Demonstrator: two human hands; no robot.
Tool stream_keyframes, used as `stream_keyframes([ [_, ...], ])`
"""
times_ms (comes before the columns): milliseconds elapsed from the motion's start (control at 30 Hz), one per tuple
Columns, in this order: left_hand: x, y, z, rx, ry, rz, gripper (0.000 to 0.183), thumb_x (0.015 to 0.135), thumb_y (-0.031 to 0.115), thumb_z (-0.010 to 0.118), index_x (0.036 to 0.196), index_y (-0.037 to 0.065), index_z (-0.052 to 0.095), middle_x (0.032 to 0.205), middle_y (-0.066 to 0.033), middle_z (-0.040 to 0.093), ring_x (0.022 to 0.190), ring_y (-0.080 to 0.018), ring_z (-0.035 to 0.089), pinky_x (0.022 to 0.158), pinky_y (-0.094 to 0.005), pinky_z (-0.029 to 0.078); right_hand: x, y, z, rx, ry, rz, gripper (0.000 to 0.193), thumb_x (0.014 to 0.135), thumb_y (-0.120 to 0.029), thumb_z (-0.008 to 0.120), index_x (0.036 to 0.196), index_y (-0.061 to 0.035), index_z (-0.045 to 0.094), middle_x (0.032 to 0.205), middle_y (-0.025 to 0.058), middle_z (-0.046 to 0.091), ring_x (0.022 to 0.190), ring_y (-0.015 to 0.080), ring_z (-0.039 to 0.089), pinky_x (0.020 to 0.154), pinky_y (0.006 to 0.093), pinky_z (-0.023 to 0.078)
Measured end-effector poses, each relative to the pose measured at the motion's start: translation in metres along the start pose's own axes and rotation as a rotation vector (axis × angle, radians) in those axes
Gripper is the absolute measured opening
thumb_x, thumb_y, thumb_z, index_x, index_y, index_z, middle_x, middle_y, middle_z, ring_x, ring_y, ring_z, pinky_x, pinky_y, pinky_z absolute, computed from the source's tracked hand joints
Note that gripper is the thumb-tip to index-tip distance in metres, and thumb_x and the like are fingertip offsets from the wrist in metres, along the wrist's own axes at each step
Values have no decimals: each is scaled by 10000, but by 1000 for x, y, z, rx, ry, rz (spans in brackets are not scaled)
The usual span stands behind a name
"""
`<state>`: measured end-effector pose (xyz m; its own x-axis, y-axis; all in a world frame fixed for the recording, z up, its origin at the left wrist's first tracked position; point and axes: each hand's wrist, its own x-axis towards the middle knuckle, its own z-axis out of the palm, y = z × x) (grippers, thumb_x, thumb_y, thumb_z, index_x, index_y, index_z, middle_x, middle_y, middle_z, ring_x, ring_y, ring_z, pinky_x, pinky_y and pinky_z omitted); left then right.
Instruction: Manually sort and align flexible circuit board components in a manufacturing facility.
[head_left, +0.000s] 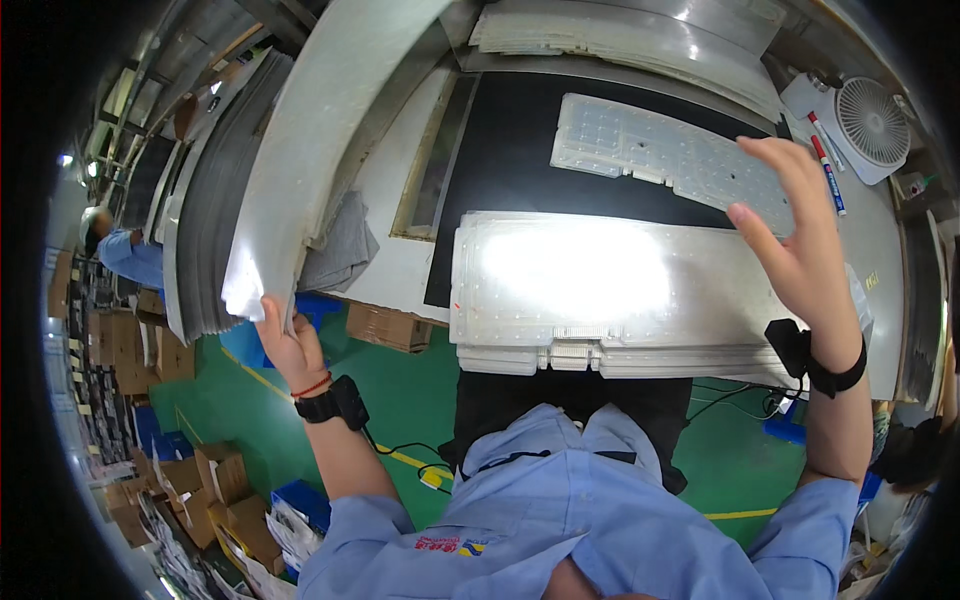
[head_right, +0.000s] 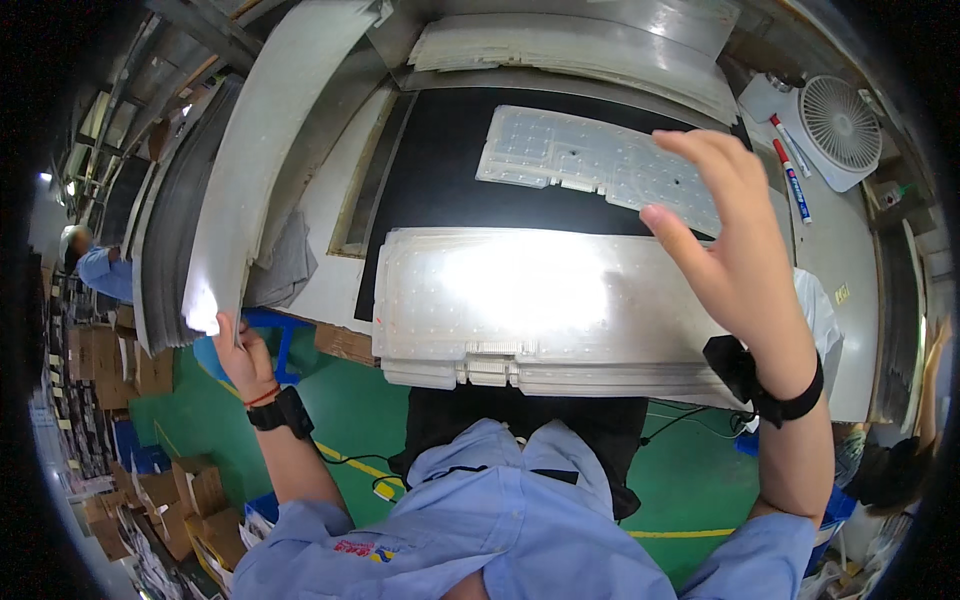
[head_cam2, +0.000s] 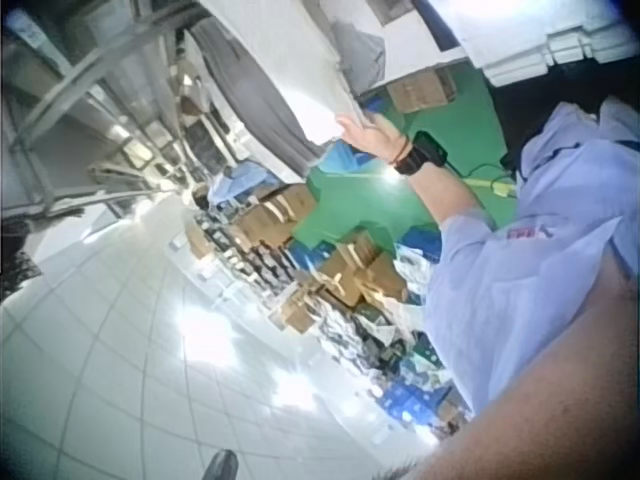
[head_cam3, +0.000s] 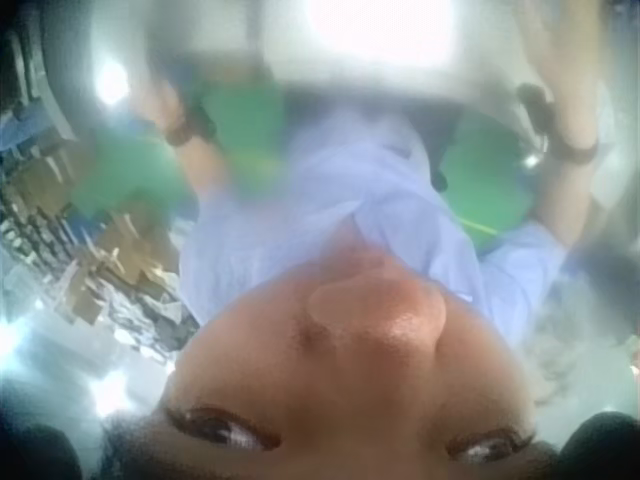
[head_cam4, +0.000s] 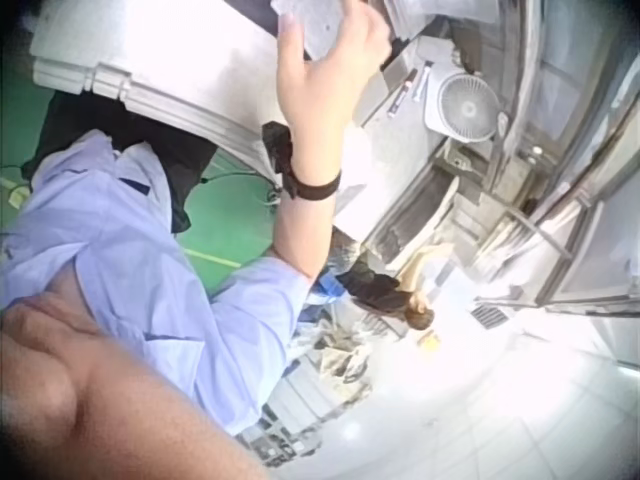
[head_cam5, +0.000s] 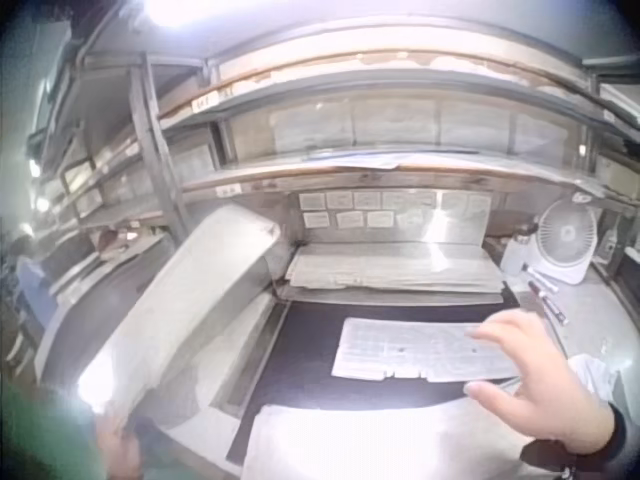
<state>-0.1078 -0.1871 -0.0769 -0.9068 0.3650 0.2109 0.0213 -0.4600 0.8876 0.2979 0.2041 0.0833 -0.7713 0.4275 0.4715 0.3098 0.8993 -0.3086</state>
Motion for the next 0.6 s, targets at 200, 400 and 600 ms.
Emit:
stream_keyframes([
  [200,25,9,33,188,172,8,335,1013,222,575,1241,-20,540,1137,-93,621,990,-165,608,864,-279,505,-3,33,14,200,-391,88,530,858,-248,725,1284,22,563,1213,203,586,1124,335,570,974,381,449],
  [400,41,12,94,205,97,-63,376,1043,212,512,1327,-32,479,1283,-118,581,1145,-212,575,979,-338,457,-9,12,34,195,-517,99,514,784,-255,777,1163,48,609,1065,199,603,983,364,596,875,401,481],
  [600,13,10,152,791,439,449,434,1044,256,503,1380,-13,445,1357,-143,528,1230,-233,516,1049,-374,399,-13,12,43,131,-409,82,450,728,-230,815,1047,13,610,1010,185,594,922,371,577,812,410,472],
])
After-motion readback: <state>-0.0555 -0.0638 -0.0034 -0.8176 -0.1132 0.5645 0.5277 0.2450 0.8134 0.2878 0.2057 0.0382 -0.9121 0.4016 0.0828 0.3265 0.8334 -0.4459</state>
